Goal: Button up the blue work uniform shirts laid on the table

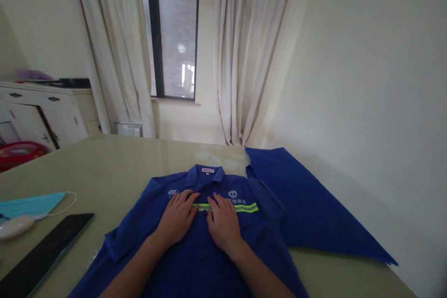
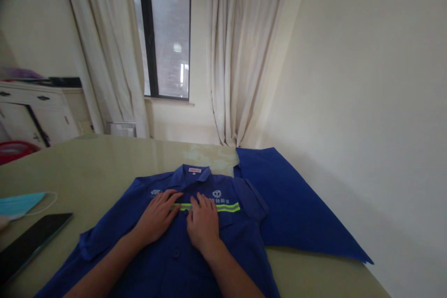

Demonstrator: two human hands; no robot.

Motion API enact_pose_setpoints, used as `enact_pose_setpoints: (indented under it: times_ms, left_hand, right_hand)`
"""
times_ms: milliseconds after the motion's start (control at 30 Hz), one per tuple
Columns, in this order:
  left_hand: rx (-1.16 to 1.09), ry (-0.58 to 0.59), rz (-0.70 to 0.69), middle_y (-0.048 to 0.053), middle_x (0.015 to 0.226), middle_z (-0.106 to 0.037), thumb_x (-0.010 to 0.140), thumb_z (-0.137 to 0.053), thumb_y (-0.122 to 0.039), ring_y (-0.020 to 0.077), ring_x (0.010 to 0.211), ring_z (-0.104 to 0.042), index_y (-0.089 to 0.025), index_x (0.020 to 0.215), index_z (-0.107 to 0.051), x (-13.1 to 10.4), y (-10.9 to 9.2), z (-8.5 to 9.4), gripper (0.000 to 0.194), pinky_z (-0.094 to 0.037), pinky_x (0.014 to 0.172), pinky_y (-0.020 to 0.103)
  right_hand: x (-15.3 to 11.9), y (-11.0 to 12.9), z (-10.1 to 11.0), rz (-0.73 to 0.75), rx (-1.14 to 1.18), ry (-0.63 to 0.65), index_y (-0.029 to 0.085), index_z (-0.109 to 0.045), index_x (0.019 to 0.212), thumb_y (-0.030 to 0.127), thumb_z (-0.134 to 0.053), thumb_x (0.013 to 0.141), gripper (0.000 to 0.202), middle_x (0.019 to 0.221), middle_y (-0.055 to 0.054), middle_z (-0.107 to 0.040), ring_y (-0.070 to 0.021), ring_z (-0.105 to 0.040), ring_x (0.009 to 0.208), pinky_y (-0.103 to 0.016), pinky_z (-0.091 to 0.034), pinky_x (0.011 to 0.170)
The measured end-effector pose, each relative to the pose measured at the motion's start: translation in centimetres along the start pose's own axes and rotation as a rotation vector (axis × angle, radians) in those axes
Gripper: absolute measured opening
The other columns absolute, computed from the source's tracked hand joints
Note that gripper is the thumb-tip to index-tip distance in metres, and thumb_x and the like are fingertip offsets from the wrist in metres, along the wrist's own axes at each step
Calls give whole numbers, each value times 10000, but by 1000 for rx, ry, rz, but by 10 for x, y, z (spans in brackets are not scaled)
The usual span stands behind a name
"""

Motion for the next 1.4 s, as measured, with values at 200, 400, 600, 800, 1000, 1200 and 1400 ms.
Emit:
enact_pose_setpoints:
  times_ms: [200, 400, 600, 800, 1000, 1200, 1400]
  left_hand:
    - [184, -14, 163, 74, 1235, -692, 1002, -367, -388, 284, 1164, -623, -267, 1187, -642, -4, 52, 35, 352, -422, 1084, 415]
    - [405, 73, 403, 93, 1257, -688, 927, -464, -355, 319, 1138, -647, -217, 1241, -623, -59, 109, 78, 377, -488, 958, 463]
    - [550, -326, 619, 139, 1201, -702, 1003, -278, -267, 259, 1058, -682, -140, 1332, -516, -67, 118, 152, 425, -517, 929, 381]
    - [336, -131, 63, 80, 1404, -621, 1034, -315, -381, 225, 1292, -566, -198, 1415, -522, -40, -8, 87, 471, -425, 1120, 383]
    - [171, 315, -105, -4, 1647, -318, 978, -256, -699, 289, 1514, -303, -353, 1549, -361, -37, -58, -18, 676, -227, 1236, 544]
    - [139, 303, -85, -17, 1652, -304, 960, -270, -729, 266, 1520, -293, -366, 1537, -380, -12, -34, -18, 690, -211, 1248, 508]
    - [154, 253, -38, -1, 1642, -333, 974, -284, -696, 267, 1509, -319, -349, 1518, -425, 15, -22, -27, 661, -227, 1242, 505]
  right_hand:
    - [0, 4, -1, -17, -43, 3, 238, -578, 1420, 273, -480, 967, 465, 1503, -85, -533, -258, -449, 1406, -455, -244, 1197]
    - [-6, 5, 1, -29, -39, -30, 226, -584, 1414, 337, -474, 983, 458, 1505, -104, -527, -277, -448, 1406, -488, -255, 1189]
    - [-4, 4, -4, -46, -58, -40, 196, -593, 1405, 336, -484, 967, 472, 1488, -123, -542, -316, -467, 1387, -508, -292, 1175]
    - [-1, 6, 9, -39, 62, -270, 169, -669, 1263, 301, -471, 972, 376, 1330, -115, -660, -294, -573, 1258, -417, -391, 1111]
    - [-20, -30, 62, -122, -1, -445, 228, -709, 1110, 299, -363, 1005, 368, 1204, -97, -695, -279, -610, 1152, -367, -442, 1015]
    - [-34, -129, 124, -502, -278, -317, 125, -631, 1269, 470, -470, 956, 493, 1282, -204, -636, -349, -612, 1168, -434, -464, 952]
    - [-35, -171, 107, -472, -60, -177, 169, -690, 1147, 475, -616, 839, 440, 1143, -156, -721, -319, -676, 1083, -387, -503, 904]
Point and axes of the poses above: each hand's wrist, its own x-axis towards the middle knuckle, its own z-axis out of the back of the hand, y = z × x, the point moved 1 cm from there along x, towards the middle knuckle
